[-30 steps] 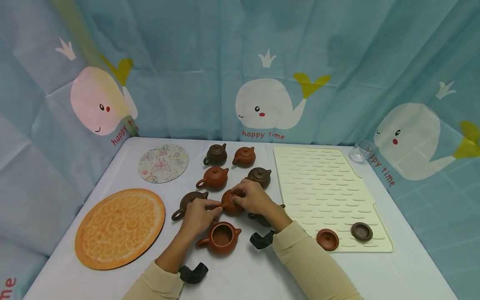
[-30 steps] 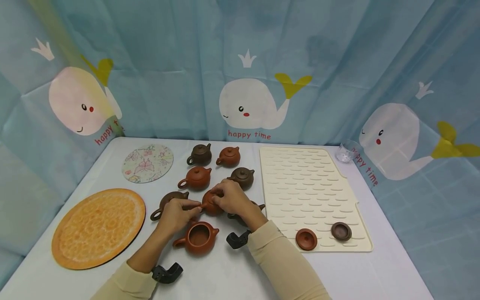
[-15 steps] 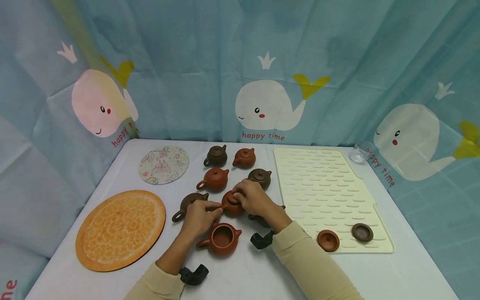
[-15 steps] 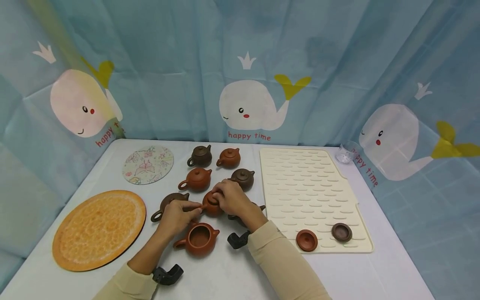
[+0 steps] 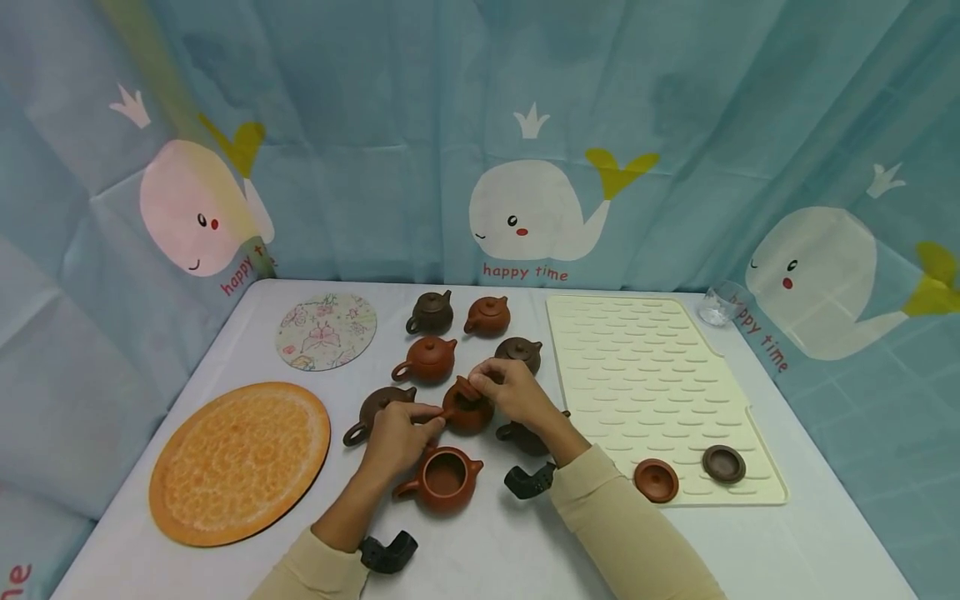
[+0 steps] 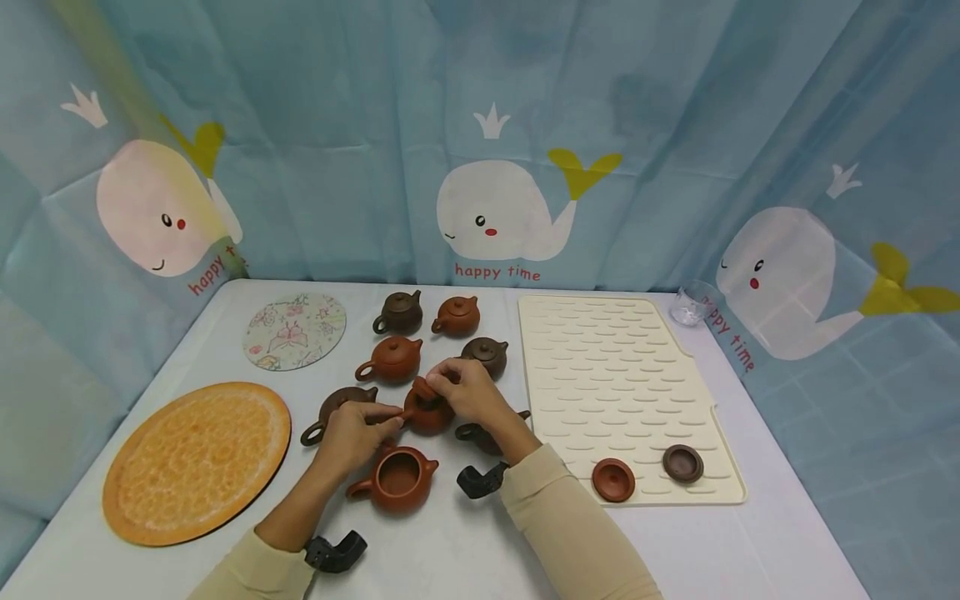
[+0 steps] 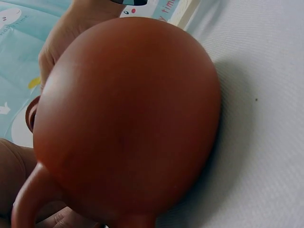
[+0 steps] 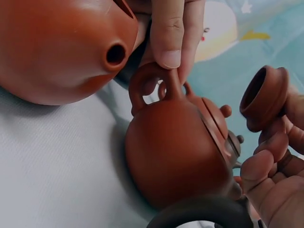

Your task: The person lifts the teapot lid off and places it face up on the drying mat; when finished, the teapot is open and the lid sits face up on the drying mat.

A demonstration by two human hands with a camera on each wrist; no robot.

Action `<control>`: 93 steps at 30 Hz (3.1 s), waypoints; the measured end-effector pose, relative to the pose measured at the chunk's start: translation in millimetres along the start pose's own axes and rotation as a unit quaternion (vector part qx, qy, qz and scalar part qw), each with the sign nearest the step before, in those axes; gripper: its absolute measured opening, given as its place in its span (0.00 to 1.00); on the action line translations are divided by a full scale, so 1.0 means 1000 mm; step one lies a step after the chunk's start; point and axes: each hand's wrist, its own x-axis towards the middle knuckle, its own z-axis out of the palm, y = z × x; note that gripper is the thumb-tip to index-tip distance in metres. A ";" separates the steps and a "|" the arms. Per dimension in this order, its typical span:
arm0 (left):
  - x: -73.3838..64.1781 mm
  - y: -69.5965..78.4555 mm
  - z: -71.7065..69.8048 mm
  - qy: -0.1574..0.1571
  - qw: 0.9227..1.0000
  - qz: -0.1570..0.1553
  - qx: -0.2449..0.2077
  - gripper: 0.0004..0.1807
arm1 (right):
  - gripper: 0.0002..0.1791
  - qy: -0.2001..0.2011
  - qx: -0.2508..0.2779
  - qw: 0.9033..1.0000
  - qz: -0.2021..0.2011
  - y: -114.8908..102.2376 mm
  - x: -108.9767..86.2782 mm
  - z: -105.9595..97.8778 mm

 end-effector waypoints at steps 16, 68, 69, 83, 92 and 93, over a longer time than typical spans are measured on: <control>0.000 -0.001 0.001 0.001 1.000 -0.002 0.001 0.11 | 0.05 0.014 0.352 0.929 0.115 0.003 -0.007 -0.002; -0.002 -0.001 -0.001 0.002 1.000 0.005 0.002 0.11 | 0.26 0.047 0.237 0.970 0.005 -0.043 -0.076 -0.110; -0.002 -0.002 -0.001 0.002 1.000 0.004 0.002 0.11 | 0.25 0.047 0.233 0.971 0.004 -0.042 -0.078 -0.113; -0.001 -0.004 0.001 0.003 1.000 0.011 0.006 0.11 | 0.26 0.062 0.180 0.982 0.004 -0.024 -0.113 -0.157; -0.002 -0.003 0.000 0.005 1.000 0.005 -0.001 0.10 | 0.25 0.077 0.153 0.985 0.028 -0.012 -0.129 -0.172; -0.002 -0.003 0.001 0.005 1.000 0.005 -0.001 0.10 | 0.25 0.078 0.152 0.985 0.030 -0.011 -0.131 -0.173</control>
